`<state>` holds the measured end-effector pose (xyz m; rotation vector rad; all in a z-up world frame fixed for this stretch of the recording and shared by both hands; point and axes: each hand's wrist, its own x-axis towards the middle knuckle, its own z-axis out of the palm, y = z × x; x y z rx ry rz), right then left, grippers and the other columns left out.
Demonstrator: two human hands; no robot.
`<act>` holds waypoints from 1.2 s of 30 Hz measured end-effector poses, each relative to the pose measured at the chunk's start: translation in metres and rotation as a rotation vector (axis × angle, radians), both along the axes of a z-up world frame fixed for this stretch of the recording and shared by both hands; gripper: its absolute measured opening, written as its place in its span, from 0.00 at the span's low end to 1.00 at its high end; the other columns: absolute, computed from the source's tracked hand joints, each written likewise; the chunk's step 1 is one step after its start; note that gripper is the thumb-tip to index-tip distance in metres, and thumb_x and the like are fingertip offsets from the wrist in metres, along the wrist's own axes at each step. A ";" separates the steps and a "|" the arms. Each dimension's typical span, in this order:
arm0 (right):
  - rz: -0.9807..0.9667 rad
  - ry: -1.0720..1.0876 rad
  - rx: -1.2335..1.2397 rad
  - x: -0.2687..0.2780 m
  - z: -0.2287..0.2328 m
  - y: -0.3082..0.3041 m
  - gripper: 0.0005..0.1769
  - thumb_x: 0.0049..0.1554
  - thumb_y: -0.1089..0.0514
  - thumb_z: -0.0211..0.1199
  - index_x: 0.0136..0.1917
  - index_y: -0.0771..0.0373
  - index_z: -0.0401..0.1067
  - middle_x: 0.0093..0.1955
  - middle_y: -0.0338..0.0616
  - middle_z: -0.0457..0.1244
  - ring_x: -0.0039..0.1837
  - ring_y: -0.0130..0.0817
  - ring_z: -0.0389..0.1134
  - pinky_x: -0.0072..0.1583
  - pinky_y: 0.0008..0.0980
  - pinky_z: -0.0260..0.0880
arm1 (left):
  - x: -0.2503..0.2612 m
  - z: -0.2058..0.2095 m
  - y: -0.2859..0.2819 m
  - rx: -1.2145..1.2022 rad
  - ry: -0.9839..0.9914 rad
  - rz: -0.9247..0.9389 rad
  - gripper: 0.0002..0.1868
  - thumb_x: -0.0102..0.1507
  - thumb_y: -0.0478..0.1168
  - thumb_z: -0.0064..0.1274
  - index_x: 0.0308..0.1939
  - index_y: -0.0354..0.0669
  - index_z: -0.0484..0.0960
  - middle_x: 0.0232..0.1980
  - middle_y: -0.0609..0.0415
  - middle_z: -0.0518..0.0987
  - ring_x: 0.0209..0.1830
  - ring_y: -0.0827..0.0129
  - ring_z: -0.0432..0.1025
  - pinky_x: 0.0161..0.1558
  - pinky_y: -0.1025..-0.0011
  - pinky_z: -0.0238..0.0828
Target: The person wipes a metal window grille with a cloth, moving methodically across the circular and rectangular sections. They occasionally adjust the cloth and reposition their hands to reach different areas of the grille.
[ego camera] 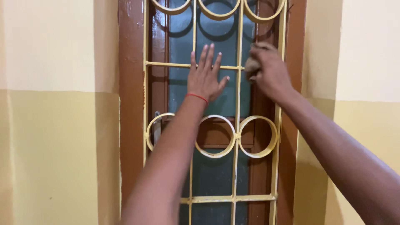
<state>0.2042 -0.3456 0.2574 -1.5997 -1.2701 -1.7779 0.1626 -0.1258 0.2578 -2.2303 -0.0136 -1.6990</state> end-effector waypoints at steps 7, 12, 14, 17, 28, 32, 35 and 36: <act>-0.041 0.019 0.121 0.056 0.058 0.001 0.23 0.47 0.71 0.65 0.58 0.67 0.75 0.57 0.60 0.68 0.63 0.58 0.65 0.65 0.48 0.65 | 0.003 -0.019 -0.007 0.043 -0.211 0.068 0.51 0.63 0.71 0.41 0.82 0.47 0.51 0.84 0.38 0.38 0.84 0.44 0.29 0.79 0.47 0.22; -0.153 0.034 0.105 0.090 0.092 0.025 0.16 0.49 0.67 0.66 0.51 0.59 0.82 0.53 0.54 0.70 0.60 0.58 0.68 0.62 0.50 0.68 | 0.004 -0.020 -0.005 0.066 -0.218 0.047 0.51 0.64 0.71 0.41 0.82 0.45 0.51 0.84 0.37 0.39 0.84 0.43 0.30 0.79 0.46 0.22; -0.250 -0.064 0.144 0.093 0.093 0.029 0.14 0.43 0.64 0.70 0.44 0.56 0.85 0.49 0.52 0.71 0.59 0.61 0.68 0.58 0.56 0.67 | 0.006 -0.019 -0.006 0.060 -0.215 0.059 0.50 0.64 0.71 0.41 0.81 0.46 0.50 0.84 0.37 0.39 0.84 0.43 0.30 0.79 0.46 0.22; -0.444 0.244 -0.018 0.087 0.102 0.027 0.18 0.52 0.64 0.66 0.54 0.52 0.85 0.53 0.54 0.71 0.54 0.53 0.72 0.61 0.48 0.72 | 0.007 -0.019 -0.003 0.058 -0.205 0.070 0.50 0.64 0.71 0.41 0.81 0.46 0.51 0.84 0.38 0.40 0.84 0.43 0.30 0.79 0.46 0.22; -0.213 0.407 0.046 0.090 0.094 0.016 0.22 0.50 0.63 0.64 0.59 0.59 0.80 0.60 0.53 0.70 0.59 0.49 0.72 0.64 0.44 0.70 | 0.012 -0.018 -0.003 0.060 -0.213 0.080 0.50 0.64 0.71 0.41 0.81 0.47 0.52 0.84 0.40 0.39 0.84 0.45 0.31 0.79 0.44 0.22; -0.424 0.406 -0.077 0.090 0.106 0.024 0.19 0.51 0.65 0.63 0.57 0.57 0.81 0.59 0.56 0.69 0.59 0.57 0.70 0.65 0.47 0.69 | 0.010 -0.019 -0.003 0.052 -0.197 0.076 0.49 0.64 0.70 0.41 0.81 0.47 0.52 0.85 0.42 0.39 0.85 0.46 0.31 0.79 0.45 0.22; -0.336 0.696 -0.221 0.078 0.118 0.027 0.20 0.51 0.64 0.61 0.57 0.54 0.80 0.58 0.55 0.69 0.59 0.52 0.70 0.64 0.45 0.69 | 0.006 -0.017 -0.005 0.044 -0.169 0.078 0.49 0.64 0.70 0.42 0.81 0.48 0.52 0.85 0.43 0.39 0.85 0.48 0.30 0.79 0.45 0.21; -0.290 0.557 -0.074 0.075 0.108 0.023 0.20 0.52 0.64 0.62 0.57 0.55 0.80 0.58 0.56 0.68 0.59 0.53 0.69 0.64 0.46 0.68 | 0.005 -0.018 -0.005 0.040 -0.164 0.071 0.49 0.64 0.70 0.42 0.81 0.48 0.51 0.85 0.44 0.39 0.85 0.48 0.30 0.80 0.45 0.21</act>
